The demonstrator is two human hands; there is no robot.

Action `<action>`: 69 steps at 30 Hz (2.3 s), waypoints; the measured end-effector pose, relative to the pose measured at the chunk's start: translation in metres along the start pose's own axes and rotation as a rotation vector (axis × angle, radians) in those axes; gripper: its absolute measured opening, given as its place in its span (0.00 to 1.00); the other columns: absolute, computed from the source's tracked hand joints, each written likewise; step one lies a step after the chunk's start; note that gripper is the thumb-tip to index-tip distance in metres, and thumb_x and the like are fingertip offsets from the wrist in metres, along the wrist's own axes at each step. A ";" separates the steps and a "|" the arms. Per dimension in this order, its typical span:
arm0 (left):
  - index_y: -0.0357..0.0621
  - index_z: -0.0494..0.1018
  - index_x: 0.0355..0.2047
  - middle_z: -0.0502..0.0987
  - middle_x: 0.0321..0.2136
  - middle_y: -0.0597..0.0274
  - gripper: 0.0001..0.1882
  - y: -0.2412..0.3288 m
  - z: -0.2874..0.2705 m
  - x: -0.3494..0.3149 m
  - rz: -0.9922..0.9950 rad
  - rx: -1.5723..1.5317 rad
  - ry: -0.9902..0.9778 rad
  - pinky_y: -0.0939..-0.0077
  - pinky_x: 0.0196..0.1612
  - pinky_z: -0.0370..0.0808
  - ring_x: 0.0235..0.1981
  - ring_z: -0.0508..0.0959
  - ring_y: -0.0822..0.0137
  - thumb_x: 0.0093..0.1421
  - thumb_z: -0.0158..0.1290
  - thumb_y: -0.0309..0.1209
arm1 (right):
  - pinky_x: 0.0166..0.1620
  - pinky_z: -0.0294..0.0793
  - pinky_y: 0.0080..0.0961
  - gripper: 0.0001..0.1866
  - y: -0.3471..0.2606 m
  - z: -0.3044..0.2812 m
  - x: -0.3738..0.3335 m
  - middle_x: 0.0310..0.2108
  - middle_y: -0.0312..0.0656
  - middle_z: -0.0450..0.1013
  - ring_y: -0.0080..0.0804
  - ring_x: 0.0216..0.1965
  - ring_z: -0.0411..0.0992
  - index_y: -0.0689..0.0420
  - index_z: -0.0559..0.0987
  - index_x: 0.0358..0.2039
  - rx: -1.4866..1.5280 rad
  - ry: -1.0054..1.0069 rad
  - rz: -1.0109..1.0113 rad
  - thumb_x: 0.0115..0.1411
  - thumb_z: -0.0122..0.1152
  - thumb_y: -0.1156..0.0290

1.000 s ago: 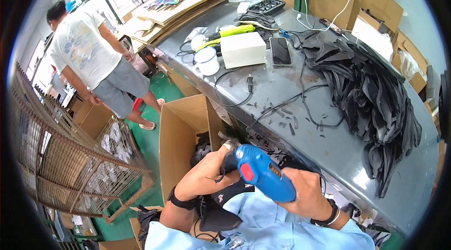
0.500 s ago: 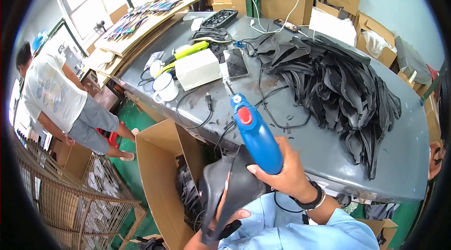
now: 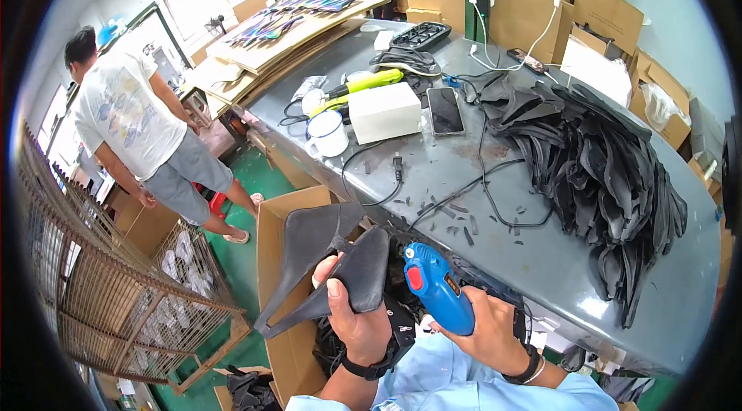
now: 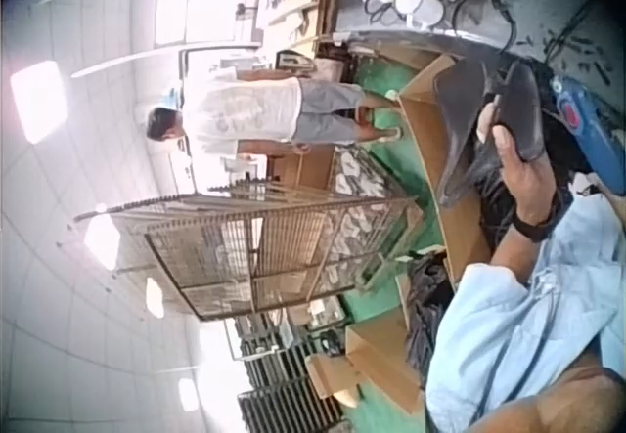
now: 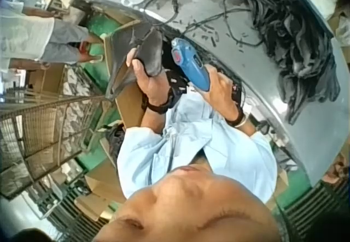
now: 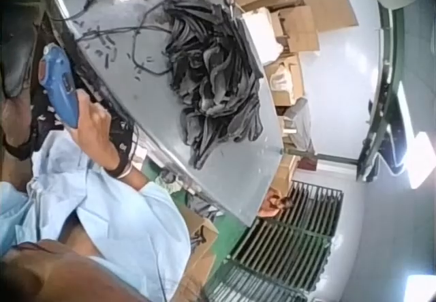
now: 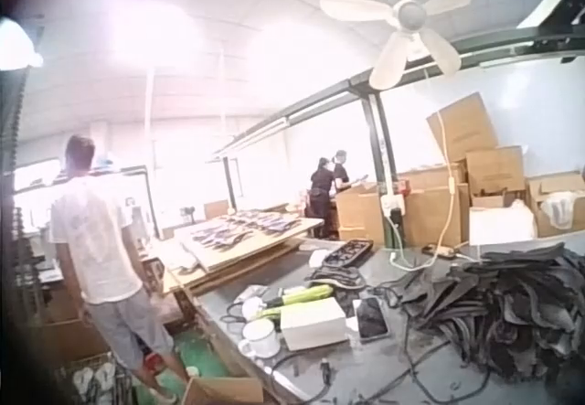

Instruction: Using a hot glue gun to apply adhesive to black fabric or foam components of a product, likely part of an athletic gear or footwear manufacturing process.

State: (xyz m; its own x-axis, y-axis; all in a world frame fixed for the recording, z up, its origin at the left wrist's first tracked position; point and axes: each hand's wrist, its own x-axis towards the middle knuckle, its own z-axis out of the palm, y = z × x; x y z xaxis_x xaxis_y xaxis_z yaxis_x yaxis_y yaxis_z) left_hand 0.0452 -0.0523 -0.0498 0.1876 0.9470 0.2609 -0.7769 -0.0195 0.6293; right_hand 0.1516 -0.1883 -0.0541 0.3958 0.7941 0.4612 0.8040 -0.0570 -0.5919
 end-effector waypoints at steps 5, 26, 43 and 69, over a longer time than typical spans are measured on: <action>0.44 0.63 0.47 0.68 0.47 0.54 0.19 -0.001 -0.004 -0.001 0.008 0.112 0.000 0.66 0.53 0.69 0.48 0.70 0.62 0.62 0.47 0.42 | 0.25 0.73 0.30 0.33 -0.003 -0.003 0.002 0.22 0.47 0.73 0.42 0.21 0.75 0.65 0.68 0.40 0.005 -0.041 -0.011 0.43 0.75 0.56; 0.33 0.68 0.41 0.75 0.40 0.48 0.15 0.069 0.019 0.033 -0.360 0.423 -0.088 0.74 0.49 0.71 0.41 0.76 0.63 0.52 0.50 0.24 | 0.25 0.65 0.30 0.30 0.005 0.001 -0.009 0.18 0.42 0.69 0.38 0.17 0.69 0.63 0.69 0.43 -0.096 -0.060 -0.099 0.39 0.71 0.70; 0.38 0.67 0.42 0.75 0.35 0.63 0.13 0.043 -0.066 0.047 -0.432 0.474 0.097 0.74 0.38 0.74 0.35 0.76 0.70 0.58 0.52 0.28 | 0.28 0.73 0.35 0.36 0.018 -0.001 -0.009 0.24 0.50 0.73 0.46 0.24 0.74 0.63 0.67 0.42 -0.053 0.009 0.155 0.41 0.75 0.54; 0.41 0.69 0.41 0.76 0.36 0.56 0.11 -0.040 -0.055 0.135 -0.635 0.409 -0.129 0.74 0.35 0.77 0.34 0.79 0.66 0.62 0.48 0.35 | 0.28 0.74 0.35 0.31 0.058 -0.013 -0.015 0.23 0.50 0.74 0.48 0.24 0.76 0.62 0.69 0.39 0.221 -0.061 0.428 0.46 0.71 0.51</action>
State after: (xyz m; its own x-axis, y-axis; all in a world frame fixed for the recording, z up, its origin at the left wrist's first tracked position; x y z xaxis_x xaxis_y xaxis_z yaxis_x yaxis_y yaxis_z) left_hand 0.0687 0.0944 -0.0805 0.6117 0.7719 -0.1735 -0.2175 0.3750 0.9011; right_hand 0.1979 -0.2112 -0.0864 0.6383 0.7619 0.1098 0.4588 -0.2620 -0.8490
